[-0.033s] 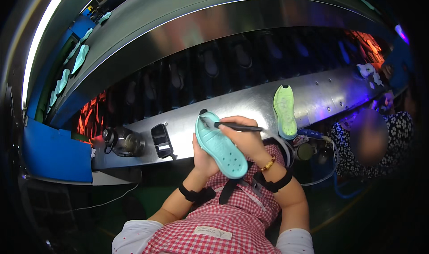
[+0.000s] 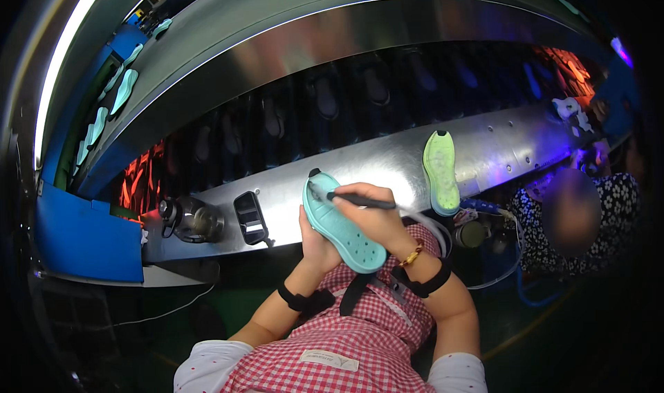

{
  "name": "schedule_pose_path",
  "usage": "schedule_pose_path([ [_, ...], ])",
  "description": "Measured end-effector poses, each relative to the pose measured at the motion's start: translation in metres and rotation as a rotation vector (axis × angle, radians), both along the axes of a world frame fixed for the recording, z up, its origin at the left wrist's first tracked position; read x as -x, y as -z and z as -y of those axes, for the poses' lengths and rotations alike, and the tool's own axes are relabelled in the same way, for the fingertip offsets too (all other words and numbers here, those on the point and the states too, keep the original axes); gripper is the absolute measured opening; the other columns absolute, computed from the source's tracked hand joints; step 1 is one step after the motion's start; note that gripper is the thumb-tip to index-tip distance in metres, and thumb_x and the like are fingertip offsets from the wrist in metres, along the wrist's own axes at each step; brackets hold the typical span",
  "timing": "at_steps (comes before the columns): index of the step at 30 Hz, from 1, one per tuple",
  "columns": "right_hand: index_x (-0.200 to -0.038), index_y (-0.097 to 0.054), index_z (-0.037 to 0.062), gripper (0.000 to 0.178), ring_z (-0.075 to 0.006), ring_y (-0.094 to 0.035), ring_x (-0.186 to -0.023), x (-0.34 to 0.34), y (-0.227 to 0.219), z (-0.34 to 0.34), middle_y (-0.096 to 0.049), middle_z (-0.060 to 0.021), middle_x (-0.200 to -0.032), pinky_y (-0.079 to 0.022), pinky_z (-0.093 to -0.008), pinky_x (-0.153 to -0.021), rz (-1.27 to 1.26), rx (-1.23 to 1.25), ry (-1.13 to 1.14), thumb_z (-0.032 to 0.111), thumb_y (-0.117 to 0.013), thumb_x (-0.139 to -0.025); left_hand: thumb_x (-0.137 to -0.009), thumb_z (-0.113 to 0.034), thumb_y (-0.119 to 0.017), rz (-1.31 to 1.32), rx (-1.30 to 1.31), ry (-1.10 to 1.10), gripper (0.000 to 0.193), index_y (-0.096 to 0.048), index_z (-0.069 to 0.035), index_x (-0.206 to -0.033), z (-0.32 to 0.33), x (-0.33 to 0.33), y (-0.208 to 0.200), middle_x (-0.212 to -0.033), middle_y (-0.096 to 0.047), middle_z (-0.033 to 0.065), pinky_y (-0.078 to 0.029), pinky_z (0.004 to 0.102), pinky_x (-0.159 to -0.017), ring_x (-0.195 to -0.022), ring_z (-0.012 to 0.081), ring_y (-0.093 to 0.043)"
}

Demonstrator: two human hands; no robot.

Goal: Applying glue or solvent to the bottom of shoe soles using a brush on an assembly line.

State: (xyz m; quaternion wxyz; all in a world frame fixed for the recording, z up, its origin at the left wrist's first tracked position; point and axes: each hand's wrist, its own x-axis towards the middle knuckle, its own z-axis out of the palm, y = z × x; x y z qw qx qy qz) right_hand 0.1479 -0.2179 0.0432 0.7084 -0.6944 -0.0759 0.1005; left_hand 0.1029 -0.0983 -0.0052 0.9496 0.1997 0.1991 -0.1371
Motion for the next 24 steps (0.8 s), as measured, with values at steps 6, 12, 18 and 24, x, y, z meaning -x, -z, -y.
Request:
schedule_pose_path([
  [6, -0.087, -0.066, 0.0030, 0.021, -0.0218, -0.059, -0.062, 0.023, -0.025, 0.026, -0.062, -0.0118, -0.070, -0.045, -0.0284, -0.058, 0.304, 0.369, -0.378, 0.010, -0.067, -0.067, -0.083, -0.064, -0.014, 0.038, -0.129, -0.050, 0.074, -0.049, -0.006, -0.112, -0.031, -0.010, 0.004, -0.099, -0.057, 0.0143, -0.046, 0.0413, -0.081, -0.093, 0.0273, -0.055],
  [12, -0.089, -0.066, 0.0019, 0.019, -0.0143, -0.060, -0.071, 0.016, -0.049, 0.042, -0.064, -0.0092, -0.082, -0.048, -0.0254, -0.064, 0.123, 0.118, -0.317, 0.004, -0.068, -0.070, -0.083, -0.064, -0.015, 0.131, 0.086, 0.083, 0.075, -0.047, -0.005, -0.116, -0.028, -0.002, -0.016, -0.102, -0.057, 0.0159, -0.048, 0.0420, -0.078, -0.086, 0.0288, -0.058],
  [18, -0.090, -0.066, 0.0012, 0.021, -0.0105, -0.058, -0.070, 0.016, -0.055, 0.023, -0.064, -0.0078, -0.078, -0.046, -0.0217, -0.062, 0.082, 0.096, -0.301, 0.010, -0.069, -0.072, -0.084, -0.063, -0.014, 0.135, 0.251, 0.066, 0.075, -0.042, -0.006, -0.123, -0.013, -0.005, -0.037, -0.108, -0.055, 0.0158, -0.046, 0.0409, -0.084, -0.094, 0.0288, -0.056],
  [24, -0.089, -0.067, 0.0019, 0.020, -0.0105, -0.060, -0.073, 0.012, -0.050, 0.034, -0.064, -0.0076, -0.080, -0.048, -0.0221, -0.066, -0.071, -0.060, -0.159, 0.004, -0.069, -0.070, -0.082, -0.066, -0.012, 0.273, 0.089, 0.126, 0.079, -0.044, -0.004, -0.118, -0.019, -0.008, -0.043, -0.100, -0.056, 0.0194, -0.047, 0.0390, -0.078, -0.088, 0.0298, -0.056],
])
